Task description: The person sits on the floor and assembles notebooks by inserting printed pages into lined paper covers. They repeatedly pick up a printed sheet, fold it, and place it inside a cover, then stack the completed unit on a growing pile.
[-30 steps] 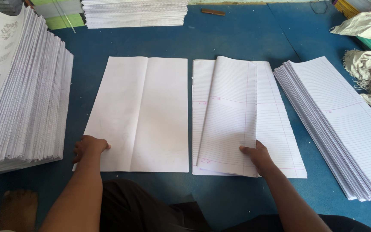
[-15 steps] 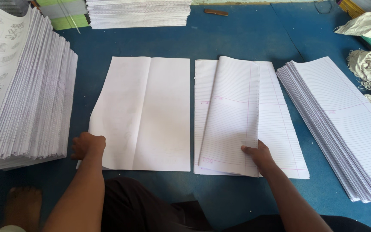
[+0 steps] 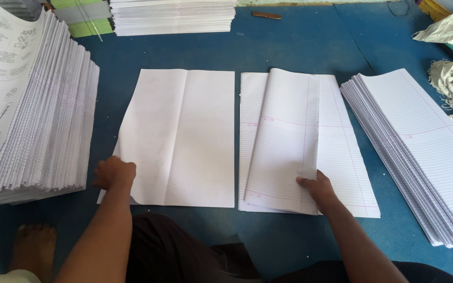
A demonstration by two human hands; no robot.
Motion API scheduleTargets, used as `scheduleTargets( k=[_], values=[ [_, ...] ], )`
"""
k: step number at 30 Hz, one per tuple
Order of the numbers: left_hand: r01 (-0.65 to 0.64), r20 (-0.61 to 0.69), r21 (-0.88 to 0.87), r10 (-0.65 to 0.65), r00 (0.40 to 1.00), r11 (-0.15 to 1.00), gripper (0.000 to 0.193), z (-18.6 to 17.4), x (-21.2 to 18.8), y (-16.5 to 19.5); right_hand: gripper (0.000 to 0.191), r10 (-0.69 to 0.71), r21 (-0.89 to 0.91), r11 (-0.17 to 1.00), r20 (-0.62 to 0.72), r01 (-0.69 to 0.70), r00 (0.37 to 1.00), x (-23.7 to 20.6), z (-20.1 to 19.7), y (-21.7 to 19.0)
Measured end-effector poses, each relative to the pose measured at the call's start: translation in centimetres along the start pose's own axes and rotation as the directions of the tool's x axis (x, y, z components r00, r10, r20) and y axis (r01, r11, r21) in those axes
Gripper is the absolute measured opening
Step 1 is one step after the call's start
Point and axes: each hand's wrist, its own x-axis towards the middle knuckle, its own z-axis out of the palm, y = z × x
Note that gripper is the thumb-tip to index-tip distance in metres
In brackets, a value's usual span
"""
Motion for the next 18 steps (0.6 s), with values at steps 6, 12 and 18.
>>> scheduleTargets(
  k=[6, 12, 18],
  values=[
    [-0.029, 0.037, -0.487, 0.054, 0.998, 0.873, 0.053, 0.9, 0.4, 0.2, 0.059, -0.039, -0.001, 0.999, 0.018, 0.039, 0.999, 0.0, -0.1, 0.3],
    [-0.063, -0.003, -0.767, 0.095, 0.995, 0.638, 0.032, 2.0, 1.0, -0.2, 0.06, -0.022, -0.031, 0.999, 0.009, 0.022, 1.0, -0.4, 0.1, 0.1],
    [-0.018, 0.043, -0.868, 0.111, 0.993, 0.497, 0.022, 0.6, -0.5, 0.0, 0.058, -0.06, -0.062, 0.996, -0.003, 0.06, 0.998, -1.0, 0.2, -0.3]
  ],
)
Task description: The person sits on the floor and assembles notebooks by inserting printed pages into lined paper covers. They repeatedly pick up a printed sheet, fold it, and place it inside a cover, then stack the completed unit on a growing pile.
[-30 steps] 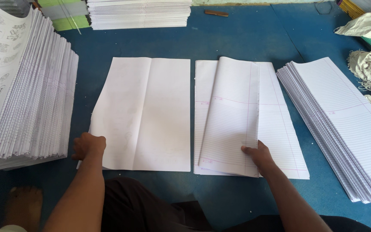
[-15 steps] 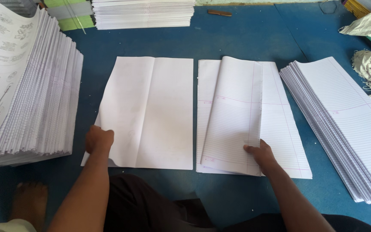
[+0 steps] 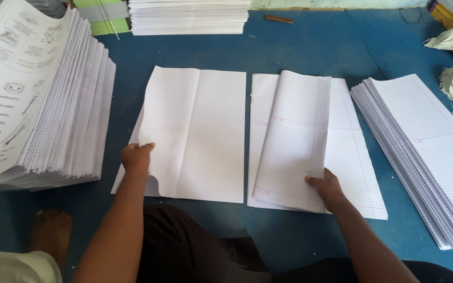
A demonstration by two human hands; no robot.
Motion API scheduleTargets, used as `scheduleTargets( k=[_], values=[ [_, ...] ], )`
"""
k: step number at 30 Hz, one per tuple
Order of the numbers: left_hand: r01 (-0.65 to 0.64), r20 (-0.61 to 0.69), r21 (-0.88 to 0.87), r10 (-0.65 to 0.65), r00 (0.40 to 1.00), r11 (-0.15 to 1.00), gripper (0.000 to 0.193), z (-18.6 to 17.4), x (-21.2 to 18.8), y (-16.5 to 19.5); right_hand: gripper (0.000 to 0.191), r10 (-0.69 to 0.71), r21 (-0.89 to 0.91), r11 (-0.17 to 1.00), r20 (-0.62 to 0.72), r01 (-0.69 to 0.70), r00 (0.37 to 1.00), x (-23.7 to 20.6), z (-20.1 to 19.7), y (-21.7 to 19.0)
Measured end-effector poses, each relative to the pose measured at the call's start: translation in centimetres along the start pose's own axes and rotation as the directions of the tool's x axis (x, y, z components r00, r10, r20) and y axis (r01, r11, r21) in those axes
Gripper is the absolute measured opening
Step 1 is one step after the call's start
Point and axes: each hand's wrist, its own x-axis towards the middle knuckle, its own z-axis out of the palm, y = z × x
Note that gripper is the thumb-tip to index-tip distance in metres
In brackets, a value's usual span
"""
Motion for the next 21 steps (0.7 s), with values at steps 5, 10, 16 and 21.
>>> scheduleTargets(
  k=[5, 10, 16, 21],
  values=[
    [-0.045, 0.019, -0.044, 0.045, 0.999, 0.998, 0.023, 0.1, -1.5, 1.6, 0.056, -0.044, 0.011, 0.999, -0.028, 0.044, 0.999, -1.1, 0.6, -1.3],
    [-0.03, 0.088, -0.068, 0.036, 0.995, 0.997, 0.026, 0.1, -2.0, 2.8, 0.056, -0.106, 0.017, 0.994, -0.004, 0.106, 0.994, -1.8, 1.4, -3.7],
    [-0.002, 0.152, -0.061, 0.011, 0.988, 0.998, 0.022, 0.2, -2.9, 4.4, 0.057, -0.119, 0.019, 0.993, 0.061, 0.118, 0.991, -1.6, 3.6, -5.2],
    [-0.007, 0.165, -0.047, 0.014, 0.986, 0.999, 0.023, 0.3, -3.5, 5.2, 0.051, -0.203, 0.127, 0.974, 0.124, 0.188, 0.971, -0.7, 7.5, -5.3]
  ],
)
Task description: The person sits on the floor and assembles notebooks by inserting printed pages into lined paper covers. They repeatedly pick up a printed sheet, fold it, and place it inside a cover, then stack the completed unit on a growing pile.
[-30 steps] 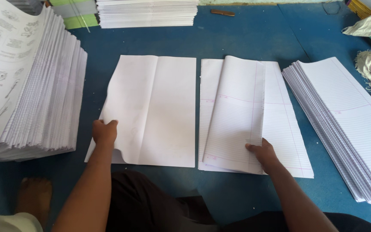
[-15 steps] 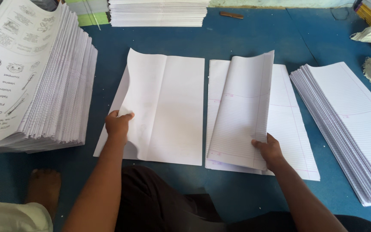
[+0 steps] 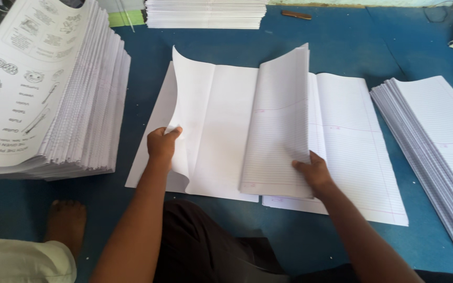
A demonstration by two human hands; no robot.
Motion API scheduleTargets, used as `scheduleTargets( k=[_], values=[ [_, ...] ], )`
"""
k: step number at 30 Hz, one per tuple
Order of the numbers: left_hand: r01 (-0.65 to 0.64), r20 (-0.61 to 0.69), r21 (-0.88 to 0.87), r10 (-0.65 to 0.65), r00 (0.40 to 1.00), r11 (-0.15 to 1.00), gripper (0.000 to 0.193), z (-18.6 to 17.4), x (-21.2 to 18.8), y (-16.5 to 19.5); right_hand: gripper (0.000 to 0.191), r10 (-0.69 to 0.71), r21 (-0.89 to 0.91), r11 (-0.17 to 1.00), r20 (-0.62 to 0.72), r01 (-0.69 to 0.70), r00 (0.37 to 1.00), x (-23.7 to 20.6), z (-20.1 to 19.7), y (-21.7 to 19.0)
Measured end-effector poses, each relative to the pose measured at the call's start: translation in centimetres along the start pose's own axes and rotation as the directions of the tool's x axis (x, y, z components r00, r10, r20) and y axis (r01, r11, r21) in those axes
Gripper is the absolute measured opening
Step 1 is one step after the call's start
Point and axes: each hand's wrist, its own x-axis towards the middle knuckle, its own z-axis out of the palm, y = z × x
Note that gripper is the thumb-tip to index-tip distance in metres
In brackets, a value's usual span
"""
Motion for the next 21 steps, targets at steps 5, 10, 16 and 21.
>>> scheduleTargets(
  k=[5, 10, 16, 21],
  values=[
    [0.007, 0.003, 0.01, -0.007, 1.0, 1.0, 0.025, -0.3, -0.2, 0.2, 0.049, -0.016, 0.096, 0.995, 0.061, 0.01, 0.998, 0.3, 4.8, 0.5],
    [0.042, -0.018, -0.037, -0.042, 0.999, 0.998, 0.025, -0.3, -0.3, 0.4, 0.046, -0.013, 0.101, 0.995, 0.103, 0.002, 0.995, 0.1, 8.7, -0.2],
    [0.027, 0.028, -0.116, -0.023, 0.999, 0.993, 0.026, -0.4, -0.1, 0.5, 0.047, -0.039, 0.1, 0.995, 0.157, 0.023, 0.987, -0.1, 10.4, -0.9],
    [0.06, 0.155, -0.171, -0.033, 0.987, 0.983, 0.031, -0.1, -0.1, 0.9, 0.051, -0.014, 0.043, 0.999, 0.169, 0.007, 0.986, 0.0, 11.0, -0.9]
  ],
)
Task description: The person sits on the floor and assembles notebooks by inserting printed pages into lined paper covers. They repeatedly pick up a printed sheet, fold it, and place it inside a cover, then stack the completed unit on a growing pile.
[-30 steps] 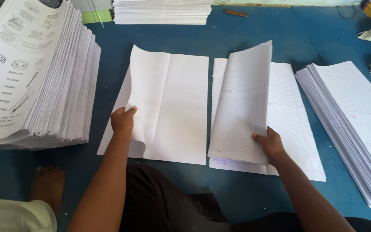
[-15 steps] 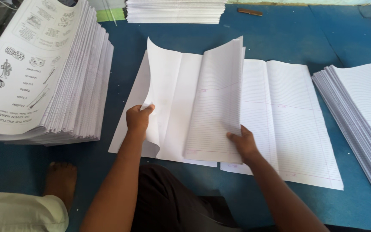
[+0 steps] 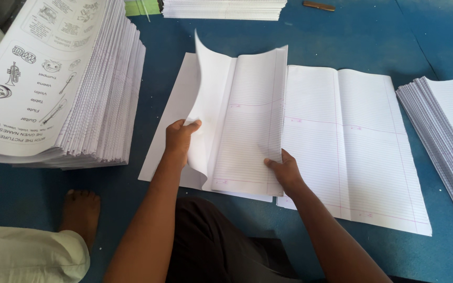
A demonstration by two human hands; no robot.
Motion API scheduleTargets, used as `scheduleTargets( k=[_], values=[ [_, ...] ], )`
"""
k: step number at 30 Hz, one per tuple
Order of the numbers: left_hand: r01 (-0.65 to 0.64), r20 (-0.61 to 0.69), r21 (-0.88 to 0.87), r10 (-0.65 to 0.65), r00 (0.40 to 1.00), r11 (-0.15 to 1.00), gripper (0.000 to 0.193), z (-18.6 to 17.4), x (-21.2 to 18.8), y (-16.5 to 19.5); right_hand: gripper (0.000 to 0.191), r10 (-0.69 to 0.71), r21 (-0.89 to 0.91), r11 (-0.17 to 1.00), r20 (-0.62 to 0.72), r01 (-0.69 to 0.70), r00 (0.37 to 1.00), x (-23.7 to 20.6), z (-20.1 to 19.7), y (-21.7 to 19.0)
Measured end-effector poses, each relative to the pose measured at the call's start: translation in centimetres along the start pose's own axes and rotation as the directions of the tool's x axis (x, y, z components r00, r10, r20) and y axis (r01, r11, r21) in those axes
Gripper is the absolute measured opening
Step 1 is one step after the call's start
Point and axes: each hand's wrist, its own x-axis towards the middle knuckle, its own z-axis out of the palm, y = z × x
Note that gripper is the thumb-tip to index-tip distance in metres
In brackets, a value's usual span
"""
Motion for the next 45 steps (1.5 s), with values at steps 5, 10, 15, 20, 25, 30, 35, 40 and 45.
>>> scheduleTargets(
  k=[5, 10, 15, 20, 25, 30, 35, 40, 45],
  values=[
    [-0.01, 0.096, 0.049, 0.005, 0.995, 0.999, 0.035, 0.6, -0.3, 0.4, 0.055, 0.016, -0.042, 0.999, 0.009, -0.016, 1.0, 0.0, 0.5, 0.2],
    [-0.012, 0.195, 0.015, 0.009, 0.981, 1.0, 0.036, 0.8, -0.7, 0.4, 0.053, -0.005, -0.034, 0.999, 0.035, 0.006, 0.999, -0.1, 1.0, 0.5],
    [-0.012, 0.278, 0.031, 0.003, 0.961, 0.999, 0.037, 1.4, -0.8, 0.4, 0.053, -0.007, -0.05, 0.999, 0.044, 0.009, 0.999, -0.3, 1.2, 0.5],
    [-0.018, 0.349, 0.083, -0.012, 0.937, 0.996, 0.038, 1.8, -0.9, 0.2, 0.054, 0.006, -0.097, 0.995, 0.028, -0.003, 1.0, -0.4, 1.6, 0.2],
    [-0.006, 0.442, 0.052, -0.017, 0.897, 0.999, 0.04, 2.7, -0.7, 0.0, 0.054, -0.009, -0.114, 0.993, 0.037, 0.014, 0.999, -0.4, 1.7, -0.1],
    [-0.045, 0.492, 0.197, -0.059, 0.869, 0.979, 0.038, 4.3, -1.1, 0.1, 0.053, 0.017, -0.122, 0.992, 0.039, -0.012, 0.999, -0.5, 1.7, -0.2],
    [-0.097, 0.476, 0.388, -0.109, 0.873, 0.917, 0.03, 5.6, -1.3, -0.1, 0.051, 0.014, -0.121, 0.993, 0.056, -0.007, 0.998, -0.4, 1.6, -0.2],
    [-0.183, 0.554, 0.378, -0.063, 0.83, 0.907, 0.028, 6.4, -0.6, -1.6, 0.048, 0.048, -0.161, 0.986, 0.062, -0.037, 0.997, 0.3, 1.7, 0.0],
    [-0.242, 0.605, 0.405, -0.06, 0.794, 0.881, 0.032, 7.9, 0.5, -3.8, 0.047, 0.048, -0.171, 0.985, 0.077, -0.035, 0.996, 0.9, 1.4, 0.6]
  ],
)
